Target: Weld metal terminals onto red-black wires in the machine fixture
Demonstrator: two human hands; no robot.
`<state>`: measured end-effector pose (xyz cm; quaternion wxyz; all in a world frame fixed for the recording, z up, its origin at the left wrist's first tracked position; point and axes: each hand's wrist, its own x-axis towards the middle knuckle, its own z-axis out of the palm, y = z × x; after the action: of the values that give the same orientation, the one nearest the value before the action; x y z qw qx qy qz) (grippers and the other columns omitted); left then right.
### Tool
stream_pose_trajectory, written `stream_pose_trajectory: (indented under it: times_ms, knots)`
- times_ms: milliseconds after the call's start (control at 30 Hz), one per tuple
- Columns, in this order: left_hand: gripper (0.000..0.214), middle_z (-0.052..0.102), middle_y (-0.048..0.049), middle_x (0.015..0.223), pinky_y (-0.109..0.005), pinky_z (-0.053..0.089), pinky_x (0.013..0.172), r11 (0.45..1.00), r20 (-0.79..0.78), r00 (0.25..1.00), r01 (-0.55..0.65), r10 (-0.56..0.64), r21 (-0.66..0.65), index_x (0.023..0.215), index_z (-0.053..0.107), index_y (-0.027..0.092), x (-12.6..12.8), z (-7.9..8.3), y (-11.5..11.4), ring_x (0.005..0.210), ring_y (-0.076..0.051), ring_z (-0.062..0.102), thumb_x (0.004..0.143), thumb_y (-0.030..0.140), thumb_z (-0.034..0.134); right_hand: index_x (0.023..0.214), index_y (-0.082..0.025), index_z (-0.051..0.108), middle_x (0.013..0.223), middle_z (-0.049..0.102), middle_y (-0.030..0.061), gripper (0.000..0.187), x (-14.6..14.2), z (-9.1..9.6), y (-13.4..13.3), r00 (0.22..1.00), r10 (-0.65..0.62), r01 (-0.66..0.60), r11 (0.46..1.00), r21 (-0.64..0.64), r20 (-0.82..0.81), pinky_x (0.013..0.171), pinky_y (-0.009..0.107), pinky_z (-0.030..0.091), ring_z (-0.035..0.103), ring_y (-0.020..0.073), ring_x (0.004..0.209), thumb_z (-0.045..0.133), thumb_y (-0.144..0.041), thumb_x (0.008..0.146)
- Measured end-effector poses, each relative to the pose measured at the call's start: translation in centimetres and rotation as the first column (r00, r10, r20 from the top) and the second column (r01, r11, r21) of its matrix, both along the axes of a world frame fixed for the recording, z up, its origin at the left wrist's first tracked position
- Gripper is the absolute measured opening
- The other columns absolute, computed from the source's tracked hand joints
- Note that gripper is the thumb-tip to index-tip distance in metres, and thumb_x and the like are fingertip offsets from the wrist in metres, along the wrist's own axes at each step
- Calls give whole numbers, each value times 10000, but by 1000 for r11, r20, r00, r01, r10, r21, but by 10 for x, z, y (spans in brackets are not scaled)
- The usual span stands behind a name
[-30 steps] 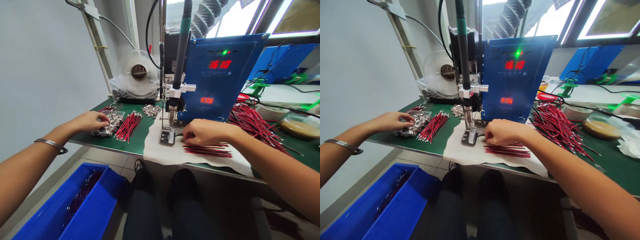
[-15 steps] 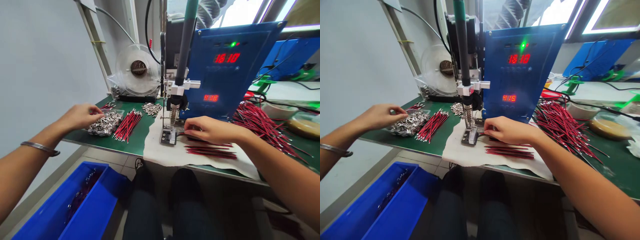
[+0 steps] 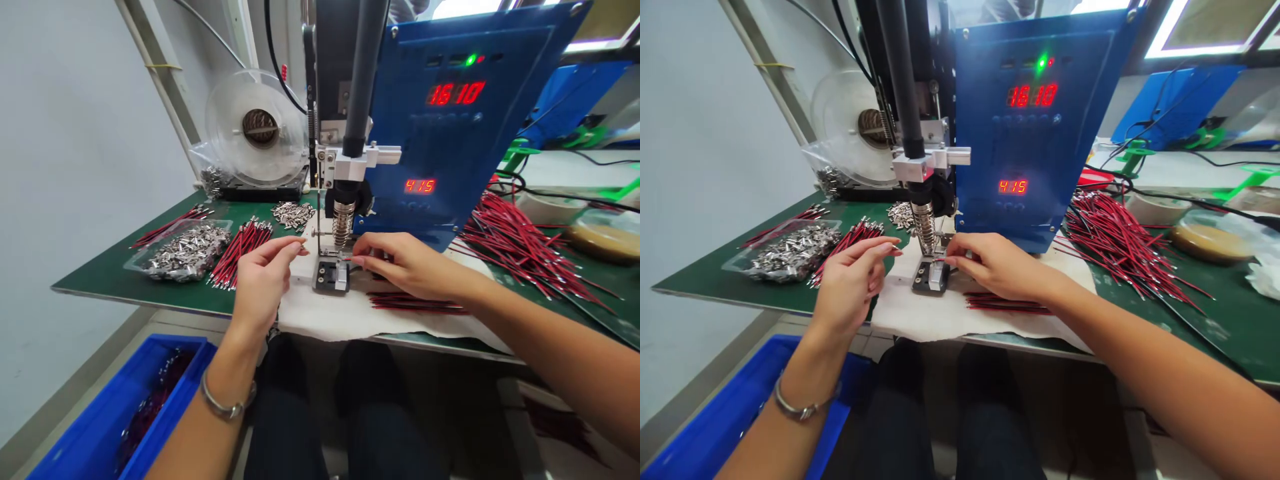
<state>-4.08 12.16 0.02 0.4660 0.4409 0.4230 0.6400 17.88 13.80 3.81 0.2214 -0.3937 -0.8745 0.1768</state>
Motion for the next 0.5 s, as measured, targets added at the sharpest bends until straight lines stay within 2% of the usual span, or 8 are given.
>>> stream_pose_trajectory:
  times_ms: [100,233,400,500]
  knots:
    - [181,671,-36,691,-144,147,338,997,84,994,72,-68,-36,823,743,134,12,-2,3,368,6,273,685,251,721,916,-156,628,823,614,-11,206,-2,-2,-2,999,-44,44,999,26,-3,666,196,368,493,76,702,528,-334,941]
    - [182,691,-51,718,-133,155,342,990,92,989,121,-115,-71,819,745,139,16,-3,2,367,13,279,681,256,748,846,-153,641,717,585,-29,215,-4,-2,-6,991,-116,119,992,34,-66,599,196,341,443,64,617,557,-335,922]
    - [225,709,-68,754,-128,174,337,989,40,991,128,-125,-74,877,740,145,17,0,-1,376,8,289,690,268,766,798,-145,648,679,582,-35,204,-6,-3,-8,990,-82,89,995,52,-115,561,187,341,444,56,593,568,-297,909]
    - [204,712,-69,770,-126,163,330,989,90,988,130,-123,-74,858,715,130,18,2,-1,368,12,281,692,238,760,796,-143,655,692,602,-33,188,-7,-5,-8,992,-77,85,994,75,-100,567,184,349,468,55,602,573,-277,901]
